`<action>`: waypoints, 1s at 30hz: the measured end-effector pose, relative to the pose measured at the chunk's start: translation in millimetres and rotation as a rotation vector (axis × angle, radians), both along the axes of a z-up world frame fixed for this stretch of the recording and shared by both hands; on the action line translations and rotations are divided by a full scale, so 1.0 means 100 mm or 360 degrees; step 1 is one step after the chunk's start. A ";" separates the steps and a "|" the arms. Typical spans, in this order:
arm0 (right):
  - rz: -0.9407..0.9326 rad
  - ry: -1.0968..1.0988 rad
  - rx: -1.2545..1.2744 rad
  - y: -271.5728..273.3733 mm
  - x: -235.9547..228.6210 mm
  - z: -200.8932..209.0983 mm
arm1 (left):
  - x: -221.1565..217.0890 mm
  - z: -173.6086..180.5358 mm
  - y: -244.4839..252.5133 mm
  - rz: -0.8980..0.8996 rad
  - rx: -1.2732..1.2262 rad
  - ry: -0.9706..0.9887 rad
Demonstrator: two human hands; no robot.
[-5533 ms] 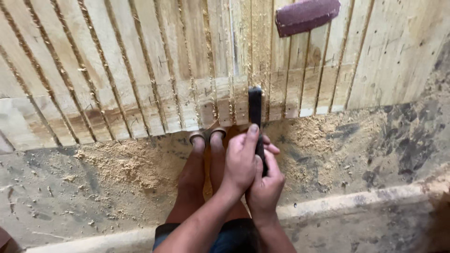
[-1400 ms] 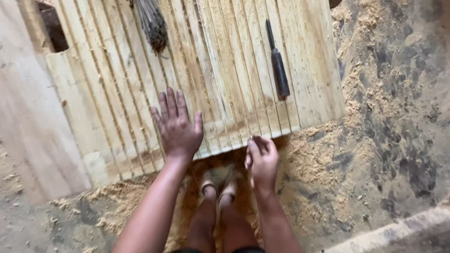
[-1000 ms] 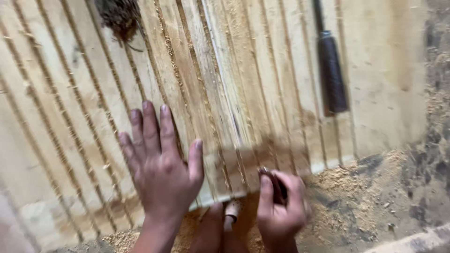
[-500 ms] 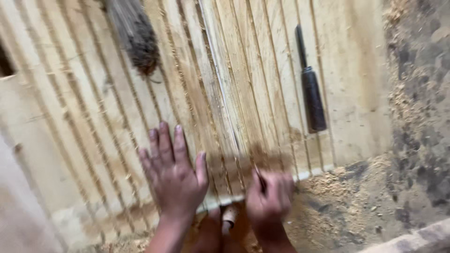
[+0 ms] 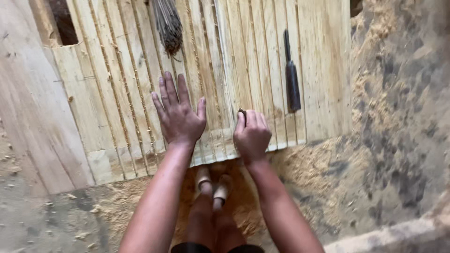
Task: The person carves a wooden board using a chisel and a sanding block. They repeatedly scrape and smooth the surface, creating wood shavings and dust.
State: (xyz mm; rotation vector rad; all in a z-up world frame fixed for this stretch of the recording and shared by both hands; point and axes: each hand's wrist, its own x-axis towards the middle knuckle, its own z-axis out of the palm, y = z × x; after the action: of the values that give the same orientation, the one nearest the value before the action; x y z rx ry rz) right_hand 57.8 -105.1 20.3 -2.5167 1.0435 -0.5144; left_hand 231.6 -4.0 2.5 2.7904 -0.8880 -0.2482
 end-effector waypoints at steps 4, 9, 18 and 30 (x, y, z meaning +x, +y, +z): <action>-0.0049 0.0071 -0.0009 -0.01 0.08 0.02 | 0.02 0.05 0.00 0.0031 0.0035 0.0035; 0.0031 0.0170 -0.0089 -0.17 0.30 -0.17 | 0.03 0.04 -0.02 0.0036 0.0099 0.0036; 0.0159 0.0154 -0.0089 -0.15 0.23 -0.08 | 0.05 0.02 -0.02 0.0024 0.0102 0.0012; 0.0198 0.0115 -0.0203 -0.25 0.48 0.15 | 0.06 0.10 -0.06 0.0021 0.0101 0.0006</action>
State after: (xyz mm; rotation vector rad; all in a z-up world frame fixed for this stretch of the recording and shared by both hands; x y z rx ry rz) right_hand 105.6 -130.1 35.3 -2.7100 0.8971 -0.4713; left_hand 238.0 -9.7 12.2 2.8520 -0.8757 -0.2846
